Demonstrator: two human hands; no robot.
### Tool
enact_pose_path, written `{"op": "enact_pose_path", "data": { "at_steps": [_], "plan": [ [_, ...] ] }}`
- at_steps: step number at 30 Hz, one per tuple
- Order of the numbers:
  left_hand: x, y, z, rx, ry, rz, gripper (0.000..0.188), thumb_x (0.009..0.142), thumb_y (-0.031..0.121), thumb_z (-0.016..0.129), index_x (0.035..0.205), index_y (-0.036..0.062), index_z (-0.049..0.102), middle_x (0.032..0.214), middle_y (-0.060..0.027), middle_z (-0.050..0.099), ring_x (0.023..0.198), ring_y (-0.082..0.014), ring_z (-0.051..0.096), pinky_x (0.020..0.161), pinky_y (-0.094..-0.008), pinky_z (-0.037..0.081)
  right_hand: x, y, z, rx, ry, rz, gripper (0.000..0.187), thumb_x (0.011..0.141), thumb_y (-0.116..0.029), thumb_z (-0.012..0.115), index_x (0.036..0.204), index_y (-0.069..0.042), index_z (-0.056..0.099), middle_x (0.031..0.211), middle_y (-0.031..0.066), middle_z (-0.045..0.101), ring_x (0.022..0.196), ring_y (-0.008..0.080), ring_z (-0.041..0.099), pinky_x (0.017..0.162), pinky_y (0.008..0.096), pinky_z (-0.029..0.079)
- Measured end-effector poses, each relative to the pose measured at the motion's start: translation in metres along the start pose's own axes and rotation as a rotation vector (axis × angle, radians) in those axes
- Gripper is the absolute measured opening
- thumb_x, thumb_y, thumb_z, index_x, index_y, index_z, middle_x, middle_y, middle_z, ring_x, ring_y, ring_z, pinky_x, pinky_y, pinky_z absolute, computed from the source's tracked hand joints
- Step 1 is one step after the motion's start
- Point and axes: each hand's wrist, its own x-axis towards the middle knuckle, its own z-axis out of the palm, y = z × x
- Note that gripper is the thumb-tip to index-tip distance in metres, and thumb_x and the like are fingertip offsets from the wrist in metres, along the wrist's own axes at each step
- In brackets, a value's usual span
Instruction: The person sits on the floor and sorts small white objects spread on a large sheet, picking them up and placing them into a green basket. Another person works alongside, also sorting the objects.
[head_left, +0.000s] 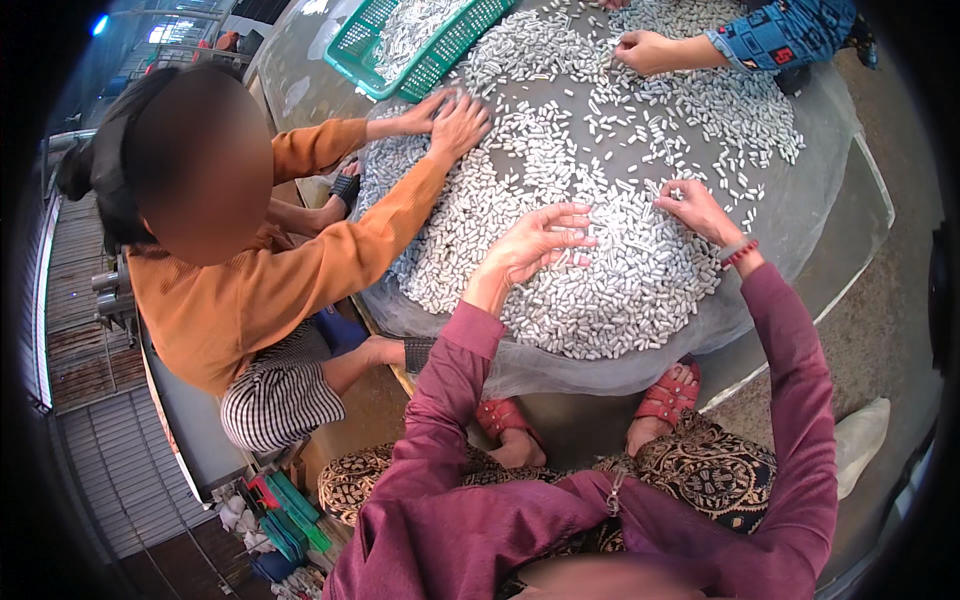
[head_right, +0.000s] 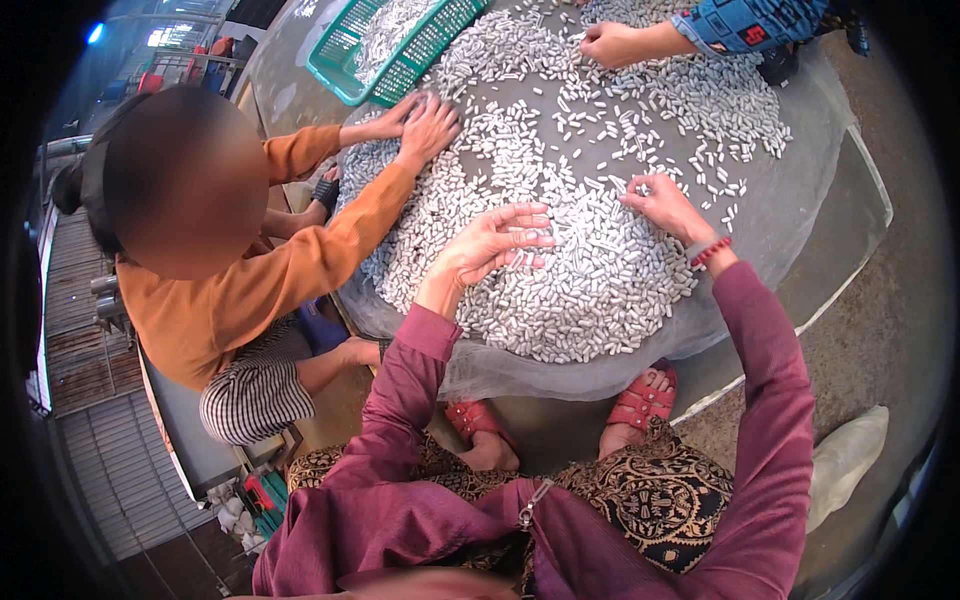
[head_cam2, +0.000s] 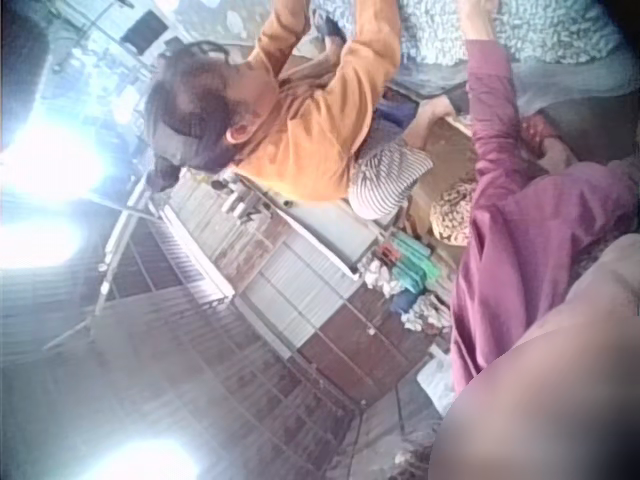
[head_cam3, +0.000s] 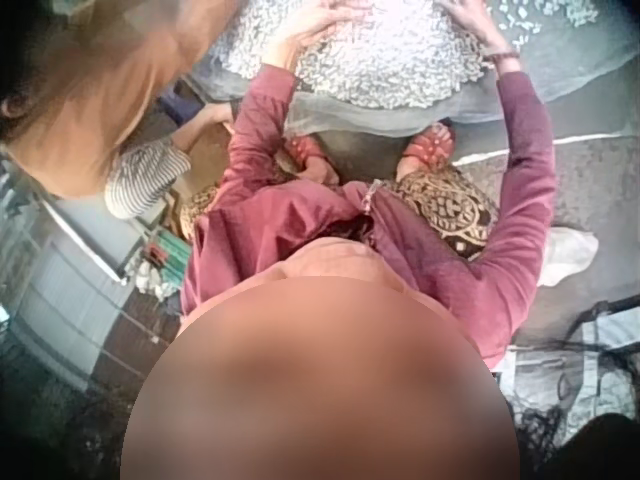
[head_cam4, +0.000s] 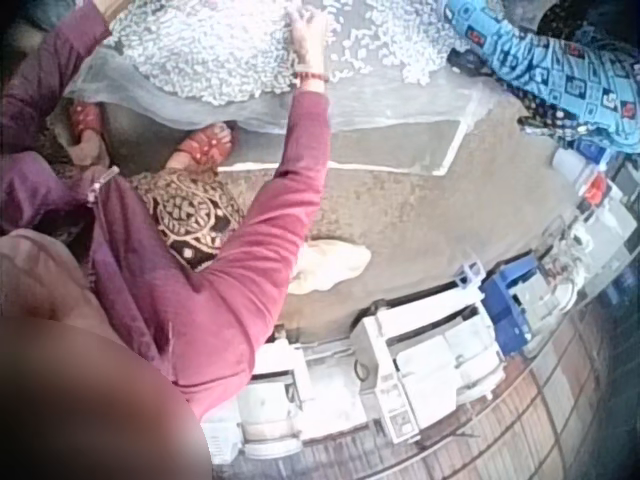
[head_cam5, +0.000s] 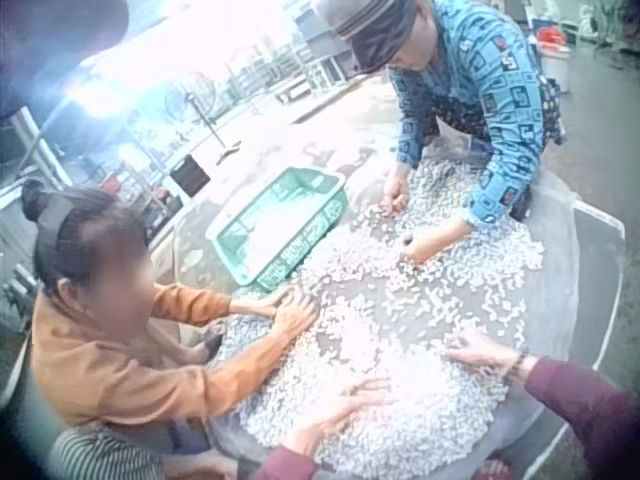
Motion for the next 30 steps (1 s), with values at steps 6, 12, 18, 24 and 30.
{"op": "enact_pose_path", "data": {
  "at_steps": [6, 12, 18, 24, 30],
  "plan": [
    [0.019, -0.012, -0.004, 0.174, 0.17, 0.287, 0.053, 0.081, -0.005, 0.061, 0.13, -0.0035, 0.04, 0.128, -0.0147, 0.047, 0.11, -0.0264, 0.055, 0.085, -0.0336, 0.053, -0.037, -0.005, 0.031, -0.331, 0.045, -0.436, 0.021, 0.083, -0.02, 0.061, 0.096, -0.003, 0.062, 0.083, 0.0132, 0.065, 0.073, 0.0294, 0.062, 0.068, 0.0394, 0.048],
    [0.023, -0.007, -0.011, 0.878, 0.401, 0.53, 0.041, 0.078, 0.003, 0.066, 0.118, 0.0106, 0.059, 0.125, -0.0093, 0.055, 0.111, -0.0247, 0.054, 0.085, -0.0347, 0.05, -0.043, -0.01, 0.058, -0.748, 0.098, -0.457, 0.015, 0.08, -0.006, 0.052, 0.094, -0.004, 0.047, 0.076, 0.0139, 0.056, 0.073, 0.0334, 0.061, 0.062, 0.042, 0.049],
    [0.038, -0.059, 0.002, 1.519, 0.369, 0.451, 0.022, 0.076, 0.009, 0.064, 0.098, 0.0072, 0.061, 0.093, -0.0123, 0.06, 0.09, -0.032, 0.06, 0.075, -0.0418, 0.049, -0.038, -0.026, 0.042, 0.153, 0.001, -0.498, 0.016, 0.082, -0.015, 0.065, 0.089, -0.001, 0.067, 0.07, 0.0031, 0.06, 0.059, 0.0131, 0.054, 0.05, 0.0305, 0.041],
    [0.048, -0.062, -0.011, 1.567, 0.404, 0.544, 0.022, 0.082, 0.012, 0.06, 0.101, 0.0031, 0.057, 0.086, -0.0154, 0.06, 0.082, -0.0325, 0.061, 0.071, -0.0403, 0.049, -0.054, -0.027, 0.011, 1.083, -0.395, 0.058, 0.028, 0.093, -0.031, 0.052, 0.095, -0.004, 0.055, 0.065, -0.0008, 0.049, 0.046, 0.0036, 0.04, 0.035, 0.0145, 0.025],
    [0.034, -0.022, -0.017, 0.475, 0.487, 0.316, 0.018, 0.089, 0.017, 0.045, 0.098, 0.0036, 0.053, 0.073, -0.0042, 0.054, 0.062, -0.0112, 0.053, 0.049, -0.0261, 0.043, -0.048, -0.035, 0.002, 0.952, -0.359, 0.015, 0.029, 0.094, -0.034, 0.051, 0.08, -0.009, 0.049, 0.071, 0.0002, 0.053, 0.049, 0.0034, 0.044, 0.034, 0.0139, 0.028]
  ]
}}
